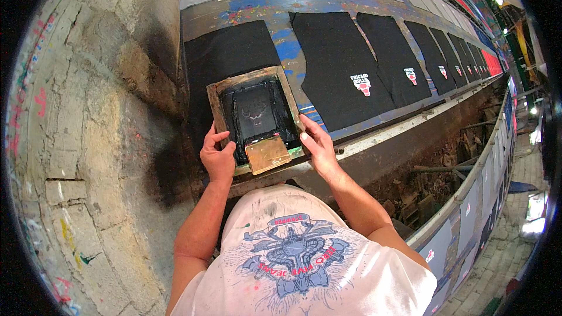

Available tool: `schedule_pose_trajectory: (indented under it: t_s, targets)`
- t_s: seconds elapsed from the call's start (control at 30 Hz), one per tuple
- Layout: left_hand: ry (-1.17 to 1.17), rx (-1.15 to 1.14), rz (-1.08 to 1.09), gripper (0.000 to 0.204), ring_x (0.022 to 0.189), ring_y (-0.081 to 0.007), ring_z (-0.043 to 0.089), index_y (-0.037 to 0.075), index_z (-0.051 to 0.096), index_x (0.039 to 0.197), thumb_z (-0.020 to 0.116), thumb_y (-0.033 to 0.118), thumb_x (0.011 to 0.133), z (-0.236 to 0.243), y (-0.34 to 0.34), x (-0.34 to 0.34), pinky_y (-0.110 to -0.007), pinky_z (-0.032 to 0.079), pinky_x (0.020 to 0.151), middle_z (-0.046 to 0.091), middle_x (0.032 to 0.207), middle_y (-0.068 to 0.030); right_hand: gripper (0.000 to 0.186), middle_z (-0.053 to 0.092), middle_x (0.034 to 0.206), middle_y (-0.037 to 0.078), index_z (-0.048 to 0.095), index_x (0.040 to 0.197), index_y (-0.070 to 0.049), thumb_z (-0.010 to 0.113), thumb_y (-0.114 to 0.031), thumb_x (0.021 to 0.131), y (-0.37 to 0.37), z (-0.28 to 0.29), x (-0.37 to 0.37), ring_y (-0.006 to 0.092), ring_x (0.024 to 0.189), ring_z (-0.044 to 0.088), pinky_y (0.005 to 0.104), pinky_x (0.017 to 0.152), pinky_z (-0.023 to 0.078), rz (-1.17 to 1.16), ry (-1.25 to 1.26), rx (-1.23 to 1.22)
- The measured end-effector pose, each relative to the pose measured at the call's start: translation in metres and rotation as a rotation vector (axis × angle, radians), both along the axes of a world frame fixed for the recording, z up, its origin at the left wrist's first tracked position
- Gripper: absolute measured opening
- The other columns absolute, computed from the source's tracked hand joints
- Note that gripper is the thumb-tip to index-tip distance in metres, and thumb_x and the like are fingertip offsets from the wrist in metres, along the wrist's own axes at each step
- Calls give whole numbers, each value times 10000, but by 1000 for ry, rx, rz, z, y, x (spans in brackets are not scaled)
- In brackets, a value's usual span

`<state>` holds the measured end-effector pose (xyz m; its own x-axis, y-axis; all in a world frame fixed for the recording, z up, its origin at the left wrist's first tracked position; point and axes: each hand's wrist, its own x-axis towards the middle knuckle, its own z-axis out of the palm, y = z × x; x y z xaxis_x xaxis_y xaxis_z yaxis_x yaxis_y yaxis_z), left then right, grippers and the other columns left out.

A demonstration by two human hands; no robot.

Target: The person uses a squeegee to spread black ink across a screen printing frame placed over t-shirts. The person repeatedly moves the squeegee back and forth to evenly coat the screen, then lifts the frame to reveal printed shirts underneath.

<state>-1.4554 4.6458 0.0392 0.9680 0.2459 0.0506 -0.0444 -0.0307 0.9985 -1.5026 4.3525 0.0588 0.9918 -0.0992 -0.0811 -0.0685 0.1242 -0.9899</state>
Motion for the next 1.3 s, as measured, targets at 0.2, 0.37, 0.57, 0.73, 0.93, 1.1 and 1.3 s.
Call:
schedule_pose_trajectory:
  t_s: [0.2, 0.37, 0.57, 0.73, 0.93, 1.1, 1.3]
  targets:
    - [-40, -18, -14, 311, 1467, -295, 638, 0, 777, 1109, 764, -127, 825, -3, 2, 1, -409, 487, 1221, 620, 1652, -210, 619, 585, 1659, 162, 504, 1671, 20, 707, -144, 1110, -1, -1, -2, 241, 1510, 552, 384, 1278, 401, -9, 44, 15]
    - [-23, 14, -2, 306, 1478, -302, 629, -4, 777, 1104, 761, -135, 829, -4, 2, 1, -410, 473, 1235, 628, 1642, -215, 615, 592, 1649, 189, 546, 1636, 18, 735, -161, 1079, 6, 11, 1, 299, 1493, 571, 426, 1271, 413, -50, 100, 14]
    - [-53, 26, -10, 306, 1468, -300, 637, -1, 783, 1102, 763, -137, 829, -7, 2, 1, -408, 477, 1229, 635, 1637, -208, 606, 619, 1593, 220, 694, 1482, -39, 838, -177, 910, 17, 66, -17, 425, 1473, 568, 541, 1230, 446, 312, -572, -897]
    - [-43, 37, -13, 263, 1472, -308, 638, -7, 779, 1075, 751, -126, 842, -9, 4, 3, -397, 501, 1211, 613, 1648, -234, 543, 709, 1434, 177, 752, 1375, -46, 799, -91, 836, 36, 84, 0, 387, 1387, 627, 513, 1159, 511, 535, -700, -1172]
    - [-38, 66, -15, 403, 1472, -304, 638, 8, 776, 1242, 761, -99, 853, -4, 2, 1, -398, 546, 1173, 591, 1673, -206, 501, 770, 1240, 158, 773, 1305, -11, 747, 14, 805, 38, 101, 31, 368, 1217, 708, 462, 1082, 567, 734, -638, -1218]
    - [-12, 332, -4, 599, 1475, -352, 613, 16, 726, 1444, 803, -47, 853, 15, 1, -1, -463, 473, 1247, 642, 1614, -192, 419, 781, 1106, 207, 784, 1171, 4, 674, 77, 773, 25, 114, 89, 428, 1125, 742, 523, 1008, 607, 848, -583, -1092]
    - [-225, 1119, -84, 504, 1554, -406, 452, -4, 723, 1454, 768, 200, 996, 48, 12, -1, -569, 387, 1269, 585, 1636, -193, 418, 786, 1167, 199, 778, 1235, -29, 660, 97, 855, 42, 100, 154, 430, 1170, 727, 533, 1023, 593, 581, -655, -1158]
